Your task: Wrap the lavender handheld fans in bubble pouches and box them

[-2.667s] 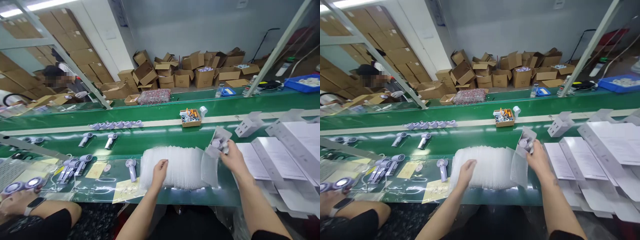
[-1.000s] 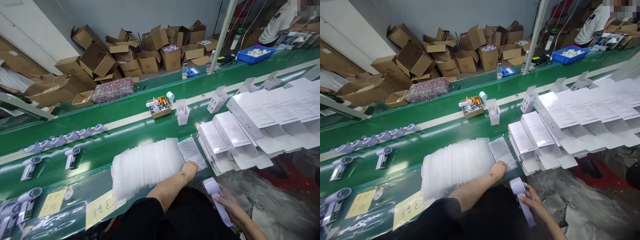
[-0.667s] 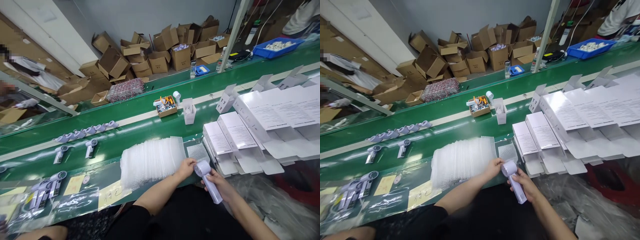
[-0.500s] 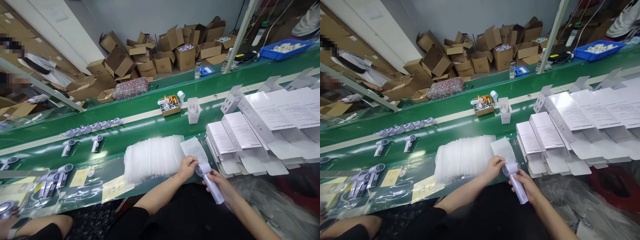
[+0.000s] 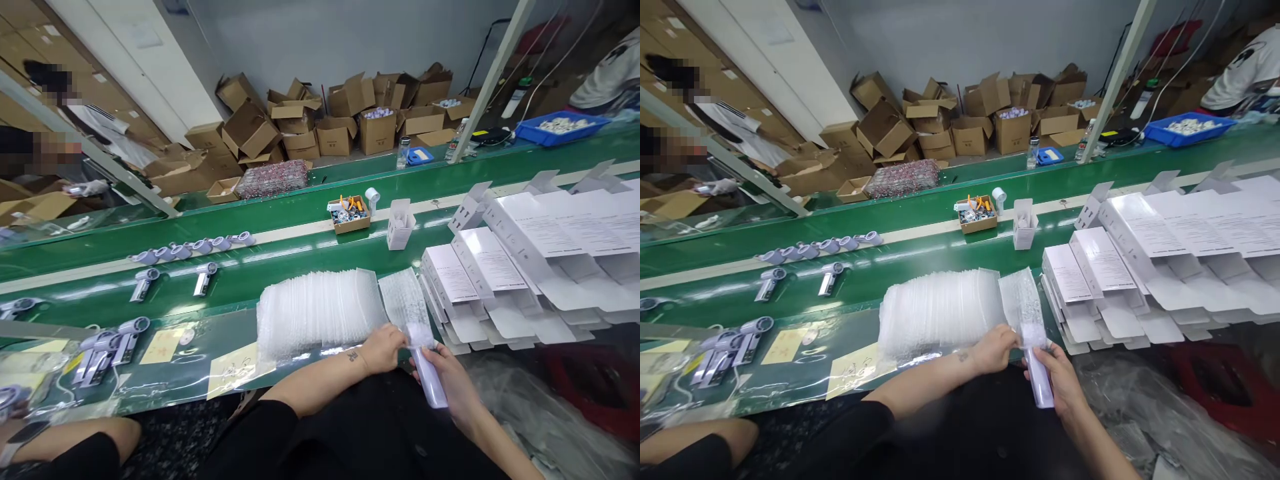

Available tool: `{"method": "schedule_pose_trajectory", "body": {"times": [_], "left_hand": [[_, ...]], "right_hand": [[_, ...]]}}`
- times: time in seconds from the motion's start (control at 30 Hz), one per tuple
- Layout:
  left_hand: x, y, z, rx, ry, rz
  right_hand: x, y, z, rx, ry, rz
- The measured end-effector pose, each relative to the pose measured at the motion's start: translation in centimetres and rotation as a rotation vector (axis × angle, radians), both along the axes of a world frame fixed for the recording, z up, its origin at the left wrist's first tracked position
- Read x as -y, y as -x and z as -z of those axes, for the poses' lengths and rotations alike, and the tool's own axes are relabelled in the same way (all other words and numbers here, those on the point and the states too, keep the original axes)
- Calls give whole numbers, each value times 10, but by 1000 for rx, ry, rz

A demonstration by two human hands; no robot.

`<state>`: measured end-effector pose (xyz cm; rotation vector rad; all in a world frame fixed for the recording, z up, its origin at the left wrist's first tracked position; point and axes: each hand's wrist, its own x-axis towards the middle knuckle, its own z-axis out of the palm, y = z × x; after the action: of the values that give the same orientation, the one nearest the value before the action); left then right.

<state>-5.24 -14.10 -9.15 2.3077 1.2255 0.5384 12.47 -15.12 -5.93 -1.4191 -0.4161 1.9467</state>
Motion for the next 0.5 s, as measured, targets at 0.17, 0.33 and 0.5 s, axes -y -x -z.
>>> {"method": "schedule_pose_trajectory", "body": {"times": [0.17,0.33,0.5], "left_hand": [[-6,-3,-15,-68,-54,45],[-6,-11,-22,-104,-2,-92],[0,-18,-36,54,131,-42]], "right_hand": [[1,1,-13,-23,114,60],[-1,8,-11,-5,173,31],[8,13,4,13,207,-48]]}}
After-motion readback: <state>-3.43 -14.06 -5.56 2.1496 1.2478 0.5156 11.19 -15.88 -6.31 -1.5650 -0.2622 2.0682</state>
